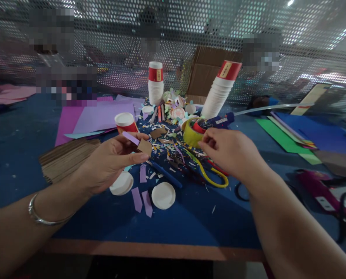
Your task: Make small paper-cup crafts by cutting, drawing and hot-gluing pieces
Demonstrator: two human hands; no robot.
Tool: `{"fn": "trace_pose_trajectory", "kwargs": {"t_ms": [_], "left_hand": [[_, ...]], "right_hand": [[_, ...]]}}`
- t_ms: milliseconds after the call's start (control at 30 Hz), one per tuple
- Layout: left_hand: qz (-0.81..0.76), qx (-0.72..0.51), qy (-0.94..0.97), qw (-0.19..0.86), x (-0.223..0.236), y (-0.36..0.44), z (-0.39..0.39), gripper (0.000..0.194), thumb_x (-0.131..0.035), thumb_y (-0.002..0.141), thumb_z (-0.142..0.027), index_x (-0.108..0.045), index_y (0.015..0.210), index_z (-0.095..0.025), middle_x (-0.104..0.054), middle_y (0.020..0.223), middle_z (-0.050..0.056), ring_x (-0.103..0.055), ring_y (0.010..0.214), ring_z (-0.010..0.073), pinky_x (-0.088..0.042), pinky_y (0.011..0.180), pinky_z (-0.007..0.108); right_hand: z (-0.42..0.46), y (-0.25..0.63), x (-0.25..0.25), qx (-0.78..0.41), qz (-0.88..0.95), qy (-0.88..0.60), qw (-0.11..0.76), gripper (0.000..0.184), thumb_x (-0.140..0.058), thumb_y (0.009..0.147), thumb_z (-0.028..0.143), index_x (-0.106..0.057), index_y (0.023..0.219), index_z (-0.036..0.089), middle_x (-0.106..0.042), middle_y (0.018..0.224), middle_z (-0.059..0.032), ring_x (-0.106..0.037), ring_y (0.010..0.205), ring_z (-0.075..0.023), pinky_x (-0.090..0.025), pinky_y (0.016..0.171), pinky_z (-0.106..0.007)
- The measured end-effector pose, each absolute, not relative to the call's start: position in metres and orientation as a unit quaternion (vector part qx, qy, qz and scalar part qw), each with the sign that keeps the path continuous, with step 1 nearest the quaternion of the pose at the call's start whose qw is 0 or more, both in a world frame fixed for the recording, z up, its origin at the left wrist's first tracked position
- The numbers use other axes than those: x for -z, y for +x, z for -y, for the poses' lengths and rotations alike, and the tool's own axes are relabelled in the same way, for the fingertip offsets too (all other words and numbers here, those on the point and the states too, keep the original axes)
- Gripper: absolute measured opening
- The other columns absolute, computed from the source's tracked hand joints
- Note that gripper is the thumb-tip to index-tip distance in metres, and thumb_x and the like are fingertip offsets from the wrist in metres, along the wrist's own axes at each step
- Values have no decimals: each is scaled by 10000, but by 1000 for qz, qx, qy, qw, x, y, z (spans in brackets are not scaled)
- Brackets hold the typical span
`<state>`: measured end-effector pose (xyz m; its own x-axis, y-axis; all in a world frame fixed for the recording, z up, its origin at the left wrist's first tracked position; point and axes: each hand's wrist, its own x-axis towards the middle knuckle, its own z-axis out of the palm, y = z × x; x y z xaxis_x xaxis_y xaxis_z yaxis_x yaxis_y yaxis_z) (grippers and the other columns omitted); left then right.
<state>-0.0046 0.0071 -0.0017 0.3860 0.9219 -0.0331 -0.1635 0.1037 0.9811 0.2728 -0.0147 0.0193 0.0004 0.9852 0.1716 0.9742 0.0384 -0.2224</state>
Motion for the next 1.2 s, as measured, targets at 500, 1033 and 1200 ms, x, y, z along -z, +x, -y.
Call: {"fn": "trace_pose_trajectory", "kwargs": {"t_ms": [500,1033,1200], "left_hand": [[-349,-451,511,644,-1,-2,-2,394,-867,631,-153,-614,930,-194,-618,827,-39,-564,811,121,-444,798,290],[-340,-444,488,670,-1,-3,-1,471,-901,584,-126,-601,944,-167,-647,851,-20,-589,793,108,-475,748,259],[-337,-441,485,676,-1,-3,-2,456,-896,588,-109,-606,935,-172,-650,870,-20,-591,788,105,-481,731,251]], "right_hand": [[0,309,-18,56,578,-804,131,589,-625,798,596,-598,1164,136,-712,1073,-198,-653,950,-332,-443,769,-399],[9,295,-35,161,536,-783,274,450,-718,709,464,-612,1037,175,-716,1008,-165,-642,847,-289,-429,692,-365],[23,269,-37,92,650,-680,325,293,-715,683,438,-535,803,240,-605,631,17,-520,516,-151,-381,530,-280]]}}
